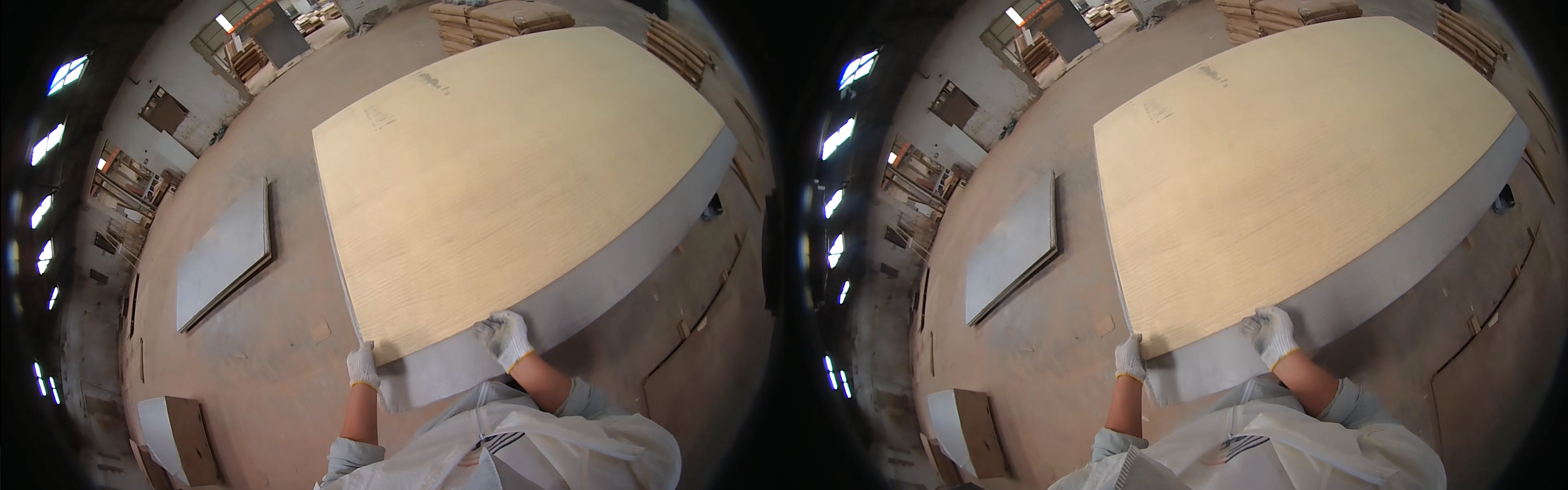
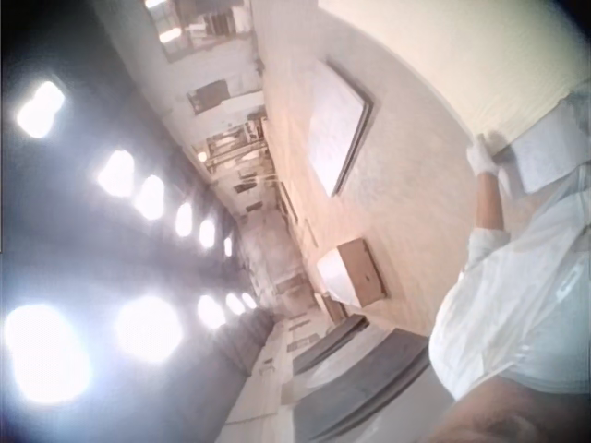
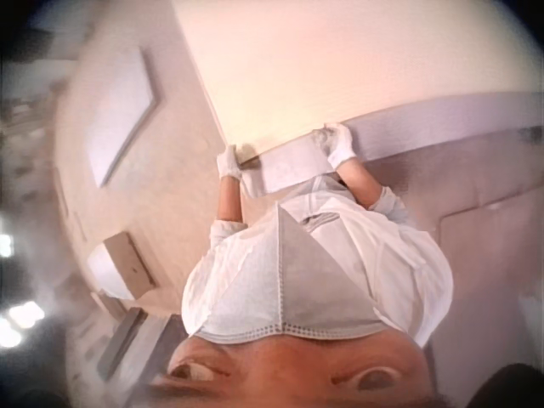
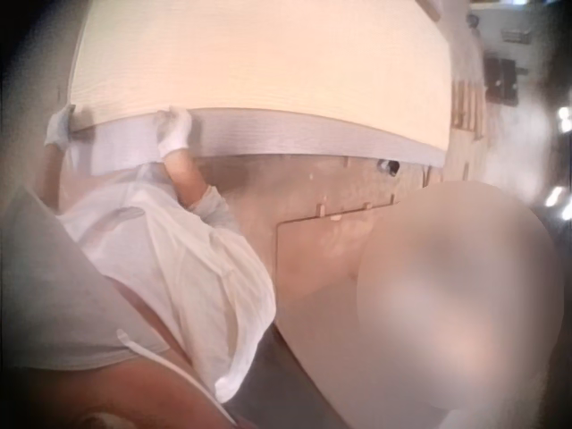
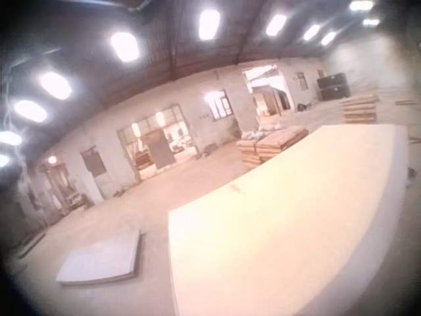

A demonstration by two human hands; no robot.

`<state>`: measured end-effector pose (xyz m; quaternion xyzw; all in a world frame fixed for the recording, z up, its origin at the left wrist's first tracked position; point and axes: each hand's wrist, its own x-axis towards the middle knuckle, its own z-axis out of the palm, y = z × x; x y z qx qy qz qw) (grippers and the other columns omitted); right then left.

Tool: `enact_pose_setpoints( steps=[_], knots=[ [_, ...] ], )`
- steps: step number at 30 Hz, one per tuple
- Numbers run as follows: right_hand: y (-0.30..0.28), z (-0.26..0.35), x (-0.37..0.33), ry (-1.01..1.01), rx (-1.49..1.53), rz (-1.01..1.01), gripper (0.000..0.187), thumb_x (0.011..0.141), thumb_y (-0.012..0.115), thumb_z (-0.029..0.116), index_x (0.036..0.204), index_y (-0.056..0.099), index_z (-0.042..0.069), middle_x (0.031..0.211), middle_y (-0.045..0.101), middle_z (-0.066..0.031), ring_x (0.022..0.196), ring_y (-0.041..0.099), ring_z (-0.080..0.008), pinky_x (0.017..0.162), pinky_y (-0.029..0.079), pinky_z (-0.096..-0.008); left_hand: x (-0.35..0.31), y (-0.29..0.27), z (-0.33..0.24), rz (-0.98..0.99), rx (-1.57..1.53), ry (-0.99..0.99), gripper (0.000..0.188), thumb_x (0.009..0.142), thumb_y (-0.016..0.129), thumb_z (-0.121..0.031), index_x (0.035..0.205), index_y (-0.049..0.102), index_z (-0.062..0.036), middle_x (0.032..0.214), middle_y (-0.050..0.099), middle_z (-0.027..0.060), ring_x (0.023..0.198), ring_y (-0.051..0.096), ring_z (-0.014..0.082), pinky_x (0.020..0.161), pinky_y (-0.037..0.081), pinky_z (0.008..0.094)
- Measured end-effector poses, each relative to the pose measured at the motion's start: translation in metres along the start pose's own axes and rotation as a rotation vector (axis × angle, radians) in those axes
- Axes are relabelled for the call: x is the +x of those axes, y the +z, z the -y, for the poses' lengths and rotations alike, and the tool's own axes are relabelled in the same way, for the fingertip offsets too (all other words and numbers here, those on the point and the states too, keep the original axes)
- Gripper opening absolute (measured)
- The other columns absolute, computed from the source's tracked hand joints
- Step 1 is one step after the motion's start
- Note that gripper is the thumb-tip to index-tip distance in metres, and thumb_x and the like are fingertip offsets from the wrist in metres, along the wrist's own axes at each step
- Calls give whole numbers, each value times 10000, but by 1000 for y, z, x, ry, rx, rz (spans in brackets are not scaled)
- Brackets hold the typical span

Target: The person applies black paint to large wood panels using a brush. They flip the panels to coat both sides and move a paint container to reach different areas.

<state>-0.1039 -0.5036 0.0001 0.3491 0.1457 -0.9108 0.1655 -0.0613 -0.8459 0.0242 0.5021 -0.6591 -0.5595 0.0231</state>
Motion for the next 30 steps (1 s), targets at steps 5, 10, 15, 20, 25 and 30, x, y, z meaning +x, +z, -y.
enact_pose_setpoints(
  steps=[5,10,15,20,25,30],
  knots=[
    [-28,0,0,-57,3,55,200,947,529,161,1063,578,7,1117,647,-246,1122,624,-502,1014,500,-611,-1,3,-3,-33,-34,-13,326,863,728,-252,942,651,55,782,594,91,601,527,193,509,408,378],
    [-40,3,6,-44,18,110,334,959,506,167,1218,571,-34,1220,653,-245,1131,639,-477,1022,494,-589,-15,11,-22,-79,-96,-120,237,891,692,-216,946,659,12,792,565,94,605,536,218,488,429,385],
    [-53,0,13,-74,-8,185,480,966,466,132,1394,512,-80,1330,626,-251,1170,643,-453,1037,510,-569,-9,13,-20,-105,-85,-154,206,895,695,-214,934,665,-14,752,524,71,577,505,220,479,435,391],
    [-66,-6,18,-83,13,259,517,967,455,113,1438,475,-100,1382,598,-271,1204,632,-467,1056,512,-572,2,6,-14,-92,9,-138,152,888,688,-186,894,685,-35,746,557,85,559,522,231,465,427,411],
    [-78,4,26,-117,9,308,523,968,463,120,1439,467,-108,1387,591,-300,1218,617,-501,1071,503,-579,29,12,-3,38,136,-33,149,875,678,-158,855,698,-12,729,603,119,586,585,257,492,465,440],
    [-61,-9,11,-36,14,299,496,979,462,135,1419,501,-90,1359,617,-306,1221,622,-498,1079,494,-592,119,-56,55,126,354,99,148,896,599,-134,851,680,-19,741,622,119,651,646,313,596,540,454]
  ],
)
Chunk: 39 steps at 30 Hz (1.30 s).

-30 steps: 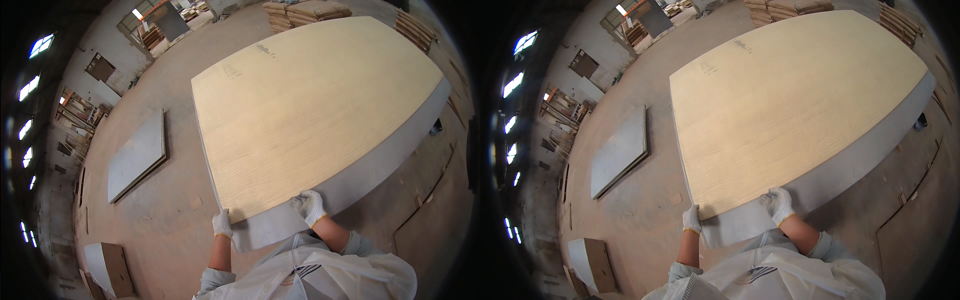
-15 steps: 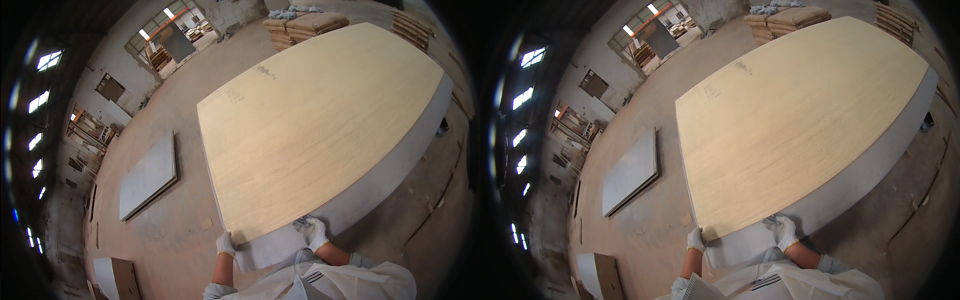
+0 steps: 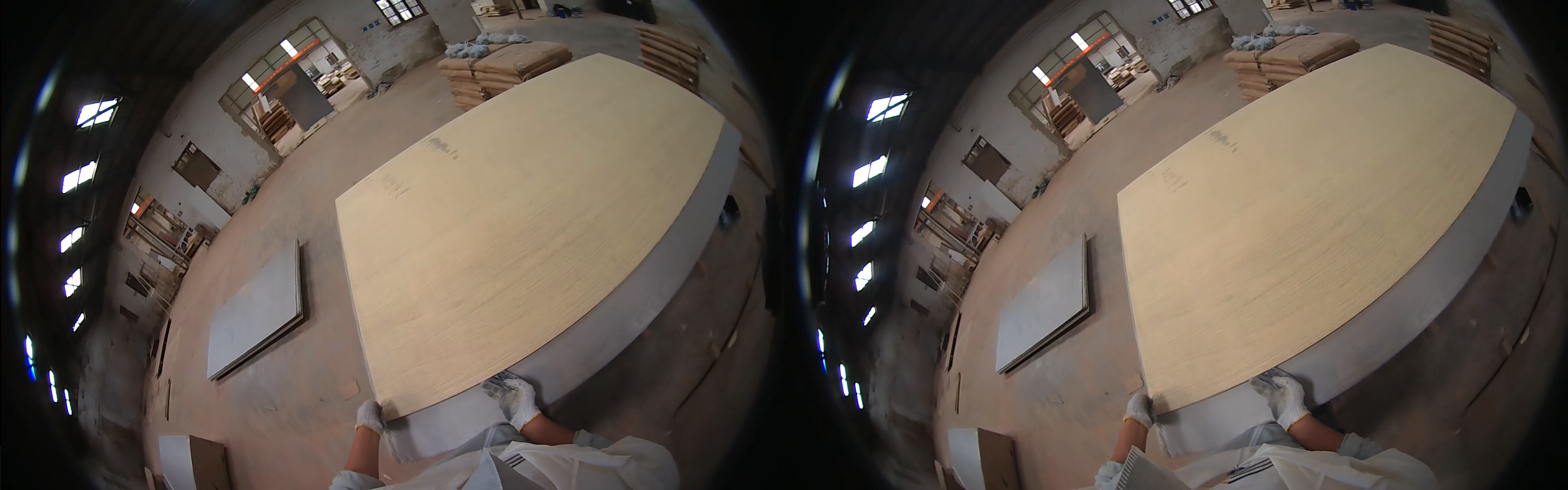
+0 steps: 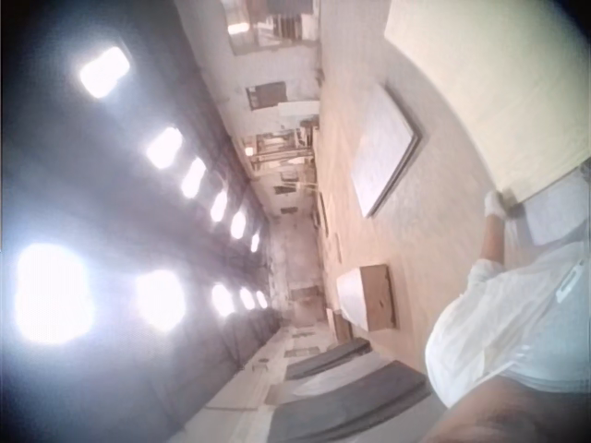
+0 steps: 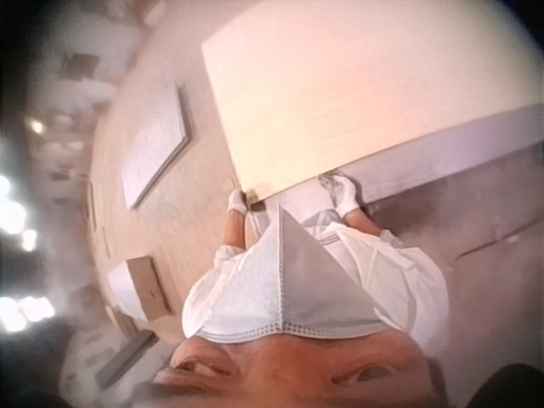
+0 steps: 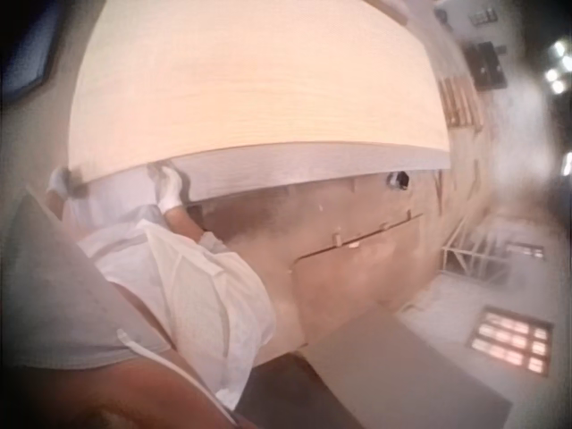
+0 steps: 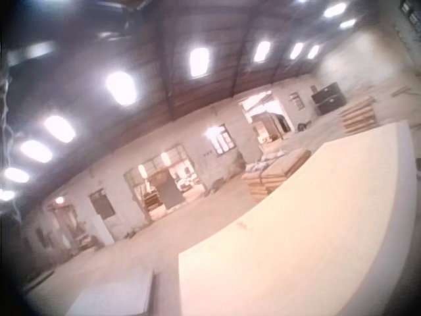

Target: The person applies black paint to large wood panels using a brush. They flip the panels to coat both sides and move a paint container to reach different areas.

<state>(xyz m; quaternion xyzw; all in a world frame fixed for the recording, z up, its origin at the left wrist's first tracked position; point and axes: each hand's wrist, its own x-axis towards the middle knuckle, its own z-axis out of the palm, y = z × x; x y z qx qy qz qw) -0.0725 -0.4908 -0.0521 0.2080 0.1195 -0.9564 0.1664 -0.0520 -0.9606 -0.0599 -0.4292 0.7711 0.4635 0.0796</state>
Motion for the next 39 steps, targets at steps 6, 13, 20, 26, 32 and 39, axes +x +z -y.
enact_pose_setpoints(
  steps=[6,13,20,26,32,39],
  knots=[
    [-20,17,13,95,125,161,470,1060,466,234,1423,487,-64,1243,671,-317,1182,652,-490,1050,516,-603,3,7,-25,193,-607,-421,110,915,488,-143,925,580,-83,785,622,59,686,630,343,620,542,529],
    [24,49,30,185,-265,88,350,1069,594,334,1296,564,69,960,751,-264,762,755,-413,714,632,-548,-32,-19,-14,579,-845,33,428,800,548,-191,1187,641,-33,1087,718,122,1060,690,321,773,569,499],
    [19,72,30,119,-486,177,295,1043,644,275,1050,706,-13,897,768,-211,693,756,-333,648,622,-422,-139,91,-4,692,-1553,269,510,952,544,-406,1320,660,-71,1421,616,168,1294,570,418,1105,380,705],
    [16,69,26,32,-575,234,212,1005,639,159,1010,720,-37,895,767,-197,690,762,-277,617,615,-385,-193,230,-62,835,-912,626,503,967,593,-383,1386,562,-107,1402,620,97,1280,572,307,1109,409,499],
    [55,35,32,169,-589,308,155,964,618,88,980,712,-34,821,752,-191,609,737,-260,552,586,-372,-137,226,-121,1022,-1234,118,831,845,717,-536,1469,498,-32,1427,579,213,1229,592,418,1024,504,548],
    [-24,162,26,341,-567,130,597,865,628,51,1452,524,55,1007,704,-141,854,732,-333,705,608,-531,-177,307,-155,402,-1533,85,652,833,795,-333,1377,622,-20,1348,684,160,1271,614,375,1066,492,501]
  ],
)
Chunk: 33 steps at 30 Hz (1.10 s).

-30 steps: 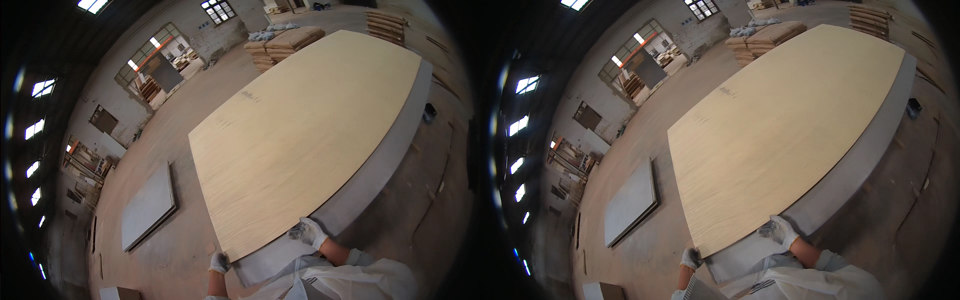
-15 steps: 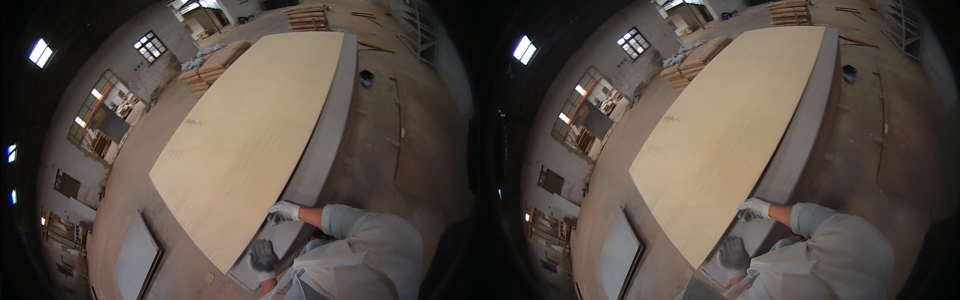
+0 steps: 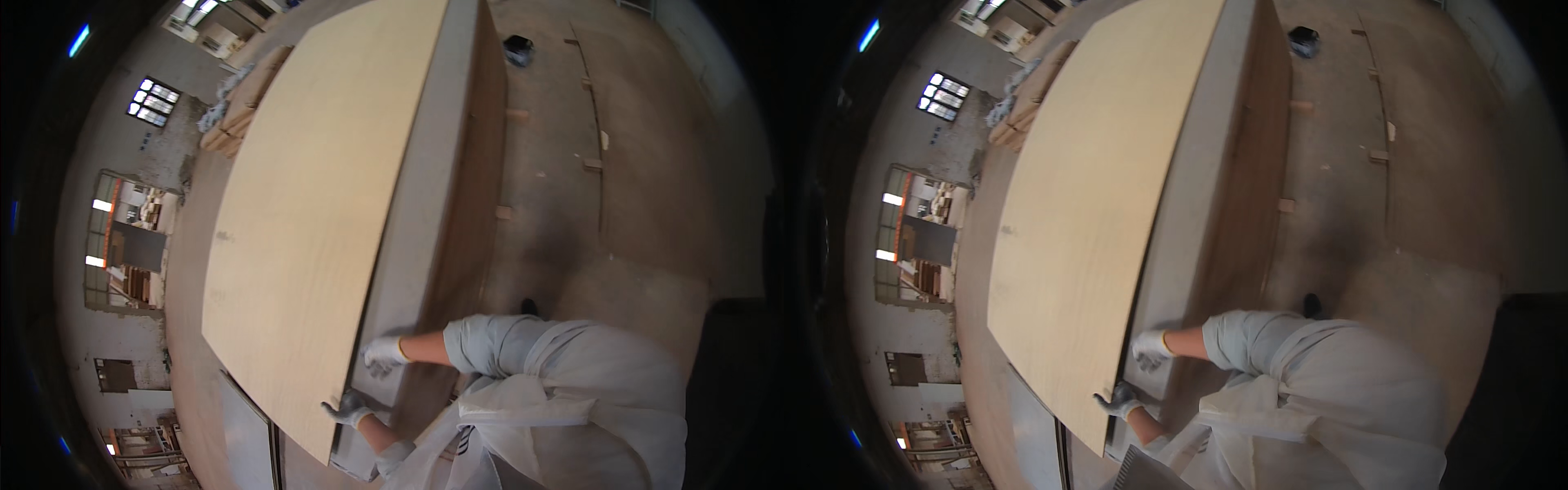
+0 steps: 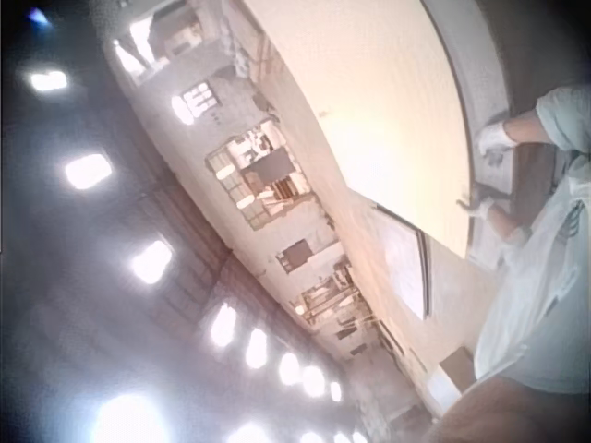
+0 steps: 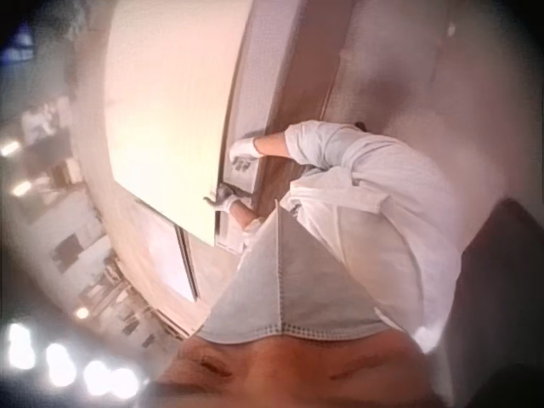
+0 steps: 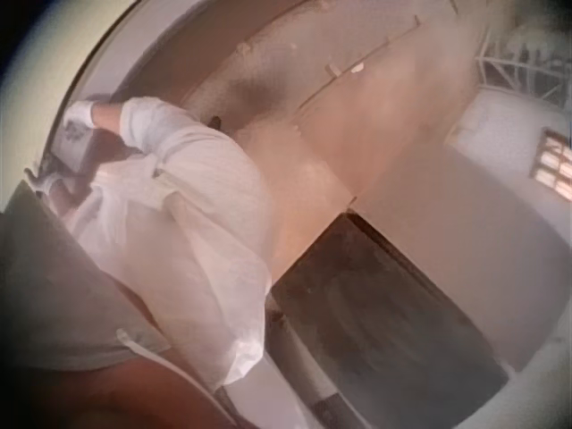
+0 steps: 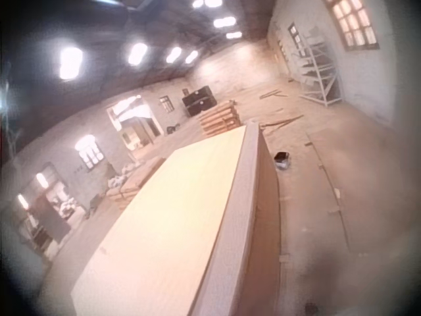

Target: The person applies black paint to large wood panels using a brush. They flip the panels to coat both sides and move a paint container to reach different areas.

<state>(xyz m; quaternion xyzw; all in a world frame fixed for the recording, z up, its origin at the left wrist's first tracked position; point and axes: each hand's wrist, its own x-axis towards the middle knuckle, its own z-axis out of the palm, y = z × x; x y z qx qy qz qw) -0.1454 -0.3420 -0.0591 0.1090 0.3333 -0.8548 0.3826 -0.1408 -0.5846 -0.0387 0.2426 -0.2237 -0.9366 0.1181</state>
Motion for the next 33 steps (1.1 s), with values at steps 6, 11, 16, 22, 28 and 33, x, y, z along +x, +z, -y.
enact_pose_setpoints(
  steps=[6,11,16,22,28,33],
  knots=[
    [-111,99,-111,-199,396,49,131,931,650,72,996,582,162,946,701,-96,901,710,-302,803,577,-532,15,2,-12,-243,-222,325,653,737,817,-250,1329,650,-30,1331,687,164,1262,618,373,1047,497,529],
    [-173,197,-132,-337,451,-11,58,948,678,177,923,663,125,930,736,-89,878,709,-275,844,573,-469,13,35,30,-203,-404,525,678,744,798,-245,1361,626,-23,1408,640,175,1308,579,395,1075,467,565],
    [-206,256,-116,-237,393,-4,188,955,629,243,987,662,61,914,717,-119,846,690,-293,788,560,-450,3,24,34,-155,-413,613,681,747,797,-241,1369,621,-24,1425,626,184,1303,578,397,1083,462,562],
    [-224,263,-114,-164,460,-88,416,976,563,245,1284,597,-33,1228,684,-234,1110,647,-410,983,512,-536,-5,20,37,-381,-188,864,584,953,649,-294,1406,550,60,1461,594,183,1314,555,360,1126,437,568],
    [-272,354,-163,-78,622,-100,496,991,567,234,1405,528,-37,1368,633,-248,1258,614,-459,1160,427,-611,-9,37,68,-500,166,1108,597,1018,603,-338,1445,510,69,1500,557,187,1350,521,352,1151,418,572],
    [-275,359,-168,-66,429,-32,428,1020,569,266,1358,567,4,1335,651,-249,1185,650,-415,1008,536,-549,-28,63,162,-210,154,1043,609,1034,593,-357,1467,493,60,1520,537,186,1364,507,351,1158,413,571]
  ],
)
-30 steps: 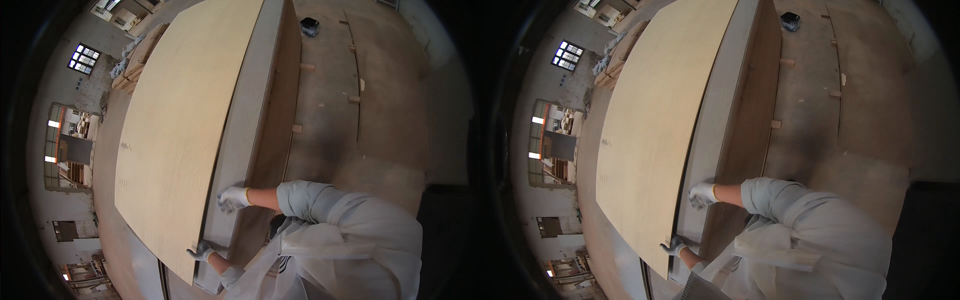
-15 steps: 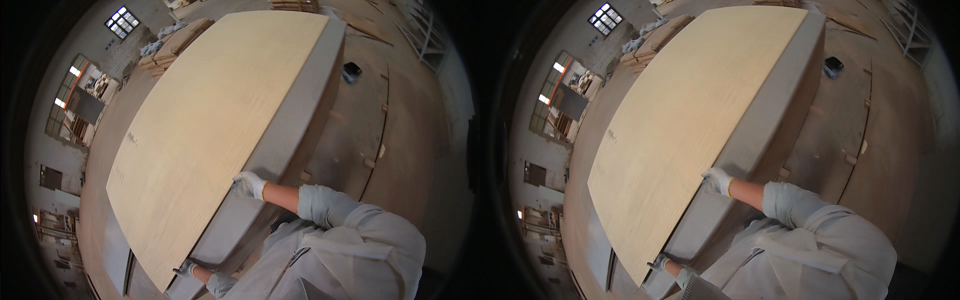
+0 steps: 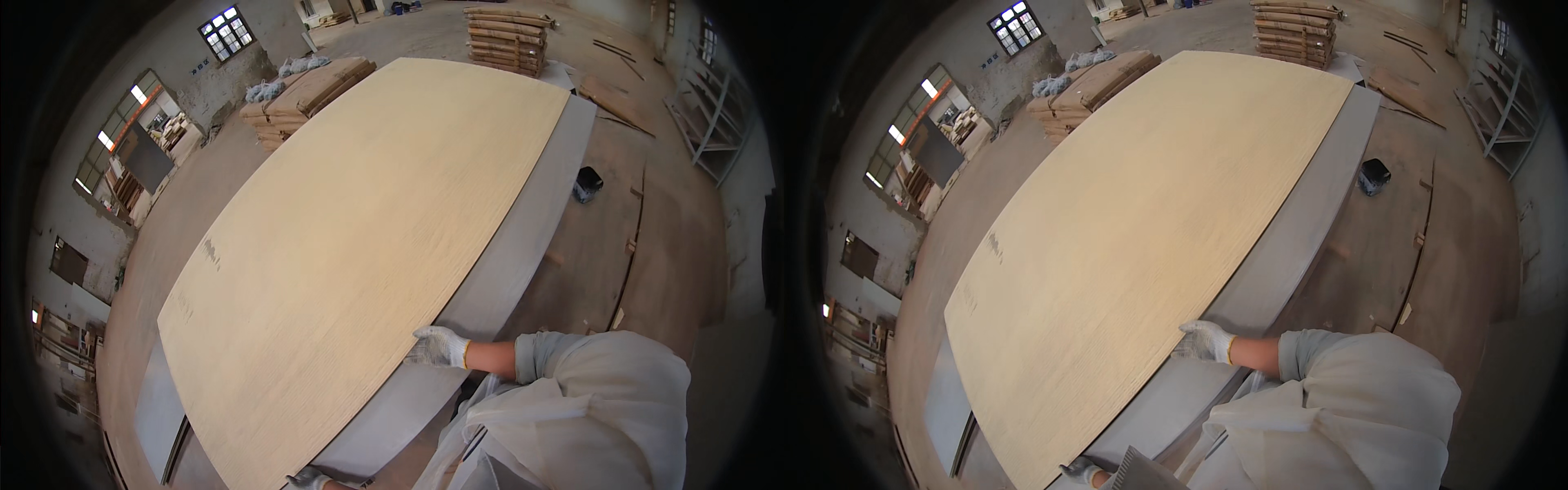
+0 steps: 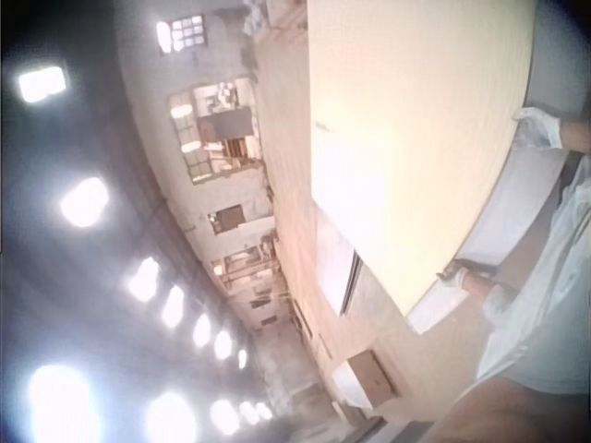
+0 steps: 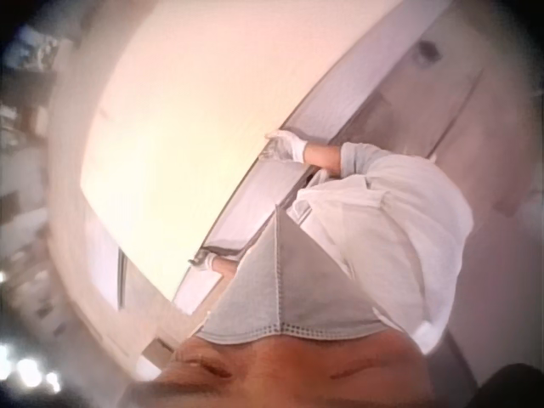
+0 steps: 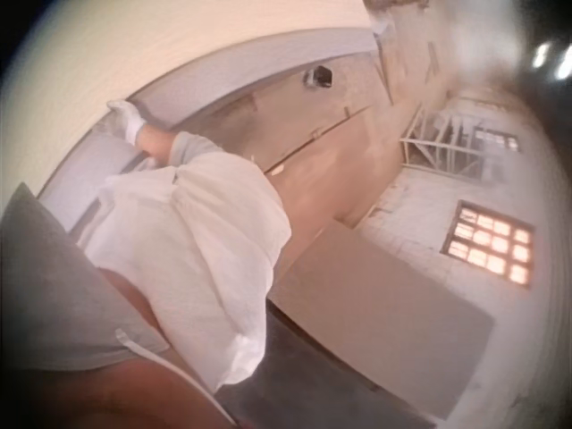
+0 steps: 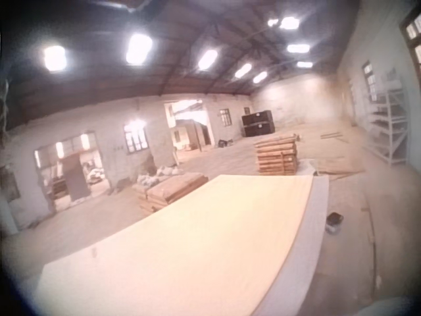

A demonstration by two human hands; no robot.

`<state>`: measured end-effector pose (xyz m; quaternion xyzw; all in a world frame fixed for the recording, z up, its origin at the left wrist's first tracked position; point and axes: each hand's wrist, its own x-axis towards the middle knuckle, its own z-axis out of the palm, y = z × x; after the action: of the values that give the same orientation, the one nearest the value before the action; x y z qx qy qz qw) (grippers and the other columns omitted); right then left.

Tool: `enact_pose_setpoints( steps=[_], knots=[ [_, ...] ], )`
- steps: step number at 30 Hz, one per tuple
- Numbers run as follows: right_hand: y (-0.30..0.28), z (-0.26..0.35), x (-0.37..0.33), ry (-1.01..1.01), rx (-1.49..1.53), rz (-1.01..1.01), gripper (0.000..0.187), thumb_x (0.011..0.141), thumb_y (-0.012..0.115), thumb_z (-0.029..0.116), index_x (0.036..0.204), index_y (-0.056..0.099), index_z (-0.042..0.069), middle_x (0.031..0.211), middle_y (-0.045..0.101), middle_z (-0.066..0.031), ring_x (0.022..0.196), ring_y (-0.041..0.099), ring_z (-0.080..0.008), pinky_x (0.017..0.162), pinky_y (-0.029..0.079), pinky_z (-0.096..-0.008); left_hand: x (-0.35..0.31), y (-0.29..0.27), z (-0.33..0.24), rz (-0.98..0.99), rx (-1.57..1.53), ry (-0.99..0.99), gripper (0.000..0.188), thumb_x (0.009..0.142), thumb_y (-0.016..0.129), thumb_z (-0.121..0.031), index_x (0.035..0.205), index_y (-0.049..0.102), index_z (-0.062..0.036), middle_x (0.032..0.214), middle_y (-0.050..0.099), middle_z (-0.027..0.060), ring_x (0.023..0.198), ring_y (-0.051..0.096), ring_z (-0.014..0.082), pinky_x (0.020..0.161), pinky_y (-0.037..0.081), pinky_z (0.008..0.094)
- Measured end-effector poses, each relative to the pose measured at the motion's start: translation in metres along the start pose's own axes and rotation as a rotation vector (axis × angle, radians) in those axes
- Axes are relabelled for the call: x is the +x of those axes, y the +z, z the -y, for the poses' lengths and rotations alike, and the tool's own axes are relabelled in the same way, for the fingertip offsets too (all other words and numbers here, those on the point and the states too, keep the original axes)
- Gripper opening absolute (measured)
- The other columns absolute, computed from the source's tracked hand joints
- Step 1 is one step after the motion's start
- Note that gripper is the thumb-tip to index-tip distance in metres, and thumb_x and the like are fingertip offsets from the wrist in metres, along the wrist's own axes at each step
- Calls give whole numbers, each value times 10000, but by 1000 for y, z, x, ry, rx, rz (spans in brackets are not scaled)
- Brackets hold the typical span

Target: The person applies black paint to large wood panels using a brush. They flip the panels to coat both sides and move a paint container to reach different areas.

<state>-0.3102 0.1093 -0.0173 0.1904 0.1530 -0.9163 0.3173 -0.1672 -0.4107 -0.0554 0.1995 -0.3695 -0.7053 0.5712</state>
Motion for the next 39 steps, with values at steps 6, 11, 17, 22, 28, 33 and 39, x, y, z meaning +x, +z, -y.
enact_pose_setpoints(
  steps=[6,11,17,22,28,33,39],
  knots=[
    [-50,16,19,205,33,392,437,1068,512,227,1426,577,-15,1416,636,-216,1338,594,-358,1128,454,-537,-246,120,102,410,-451,-959,732,1033,598,-491,1547,420,-1,1593,458,164,1439,434,331,1187,384,553],
    [-68,37,36,448,129,665,492,1079,505,211,1509,489,-29,1473,602,-198,1388,550,-348,1181,407,-502,-301,197,116,514,-307,-1040,580,979,674,-420,1428,602,-60,1528,549,161,1405,493,357,1172,377,551],
    [-74,243,-41,-434,63,-113,530,953,741,285,1416,574,88,1360,677,-135,1250,652,-319,1068,538,-511,-238,151,95,93,303,-934,601,939,704,-418,1422,600,-76,1441,629,123,1332,560,348,1144,406,564],
    [-106,434,-96,-698,61,-342,611,943,723,422,1441,581,98,1443,628,-137,1285,628,-339,1095,488,-561,-265,187,117,102,205,-845,613,982,712,-417,1443,548,-49,1385,652,150,1204,633,309,1017,525,497],
    [-78,426,-84,-678,-45,-616,421,947,738,265,1336,674,116,1278,709,-77,1145,691,-279,927,555,-524,-275,185,117,22,192,-736,555,987,663,-431,1394,619,-57,1380,667,128,1287,595,347,1130,431,522],
    [-118,442,-86,-824,7,-376,400,935,747,201,1306,676,70,1214,724,-94,1085,706,-299,951,569,-519,-289,190,89,162,124,-752,651,970,676,-466,1446,556,-39,1431,619,147,1327,554,366,1141,419,557],
    [-160,442,-109,-658,-105,-641,508,923,752,338,1393,639,180,1364,661,-35,1240,609,-277,1047,438,-568,-354,158,88,145,83,-745,767,902,719,-503,1505,498,-84,1465,582,140,1328,543,382,1123,442,578]
  ],
)
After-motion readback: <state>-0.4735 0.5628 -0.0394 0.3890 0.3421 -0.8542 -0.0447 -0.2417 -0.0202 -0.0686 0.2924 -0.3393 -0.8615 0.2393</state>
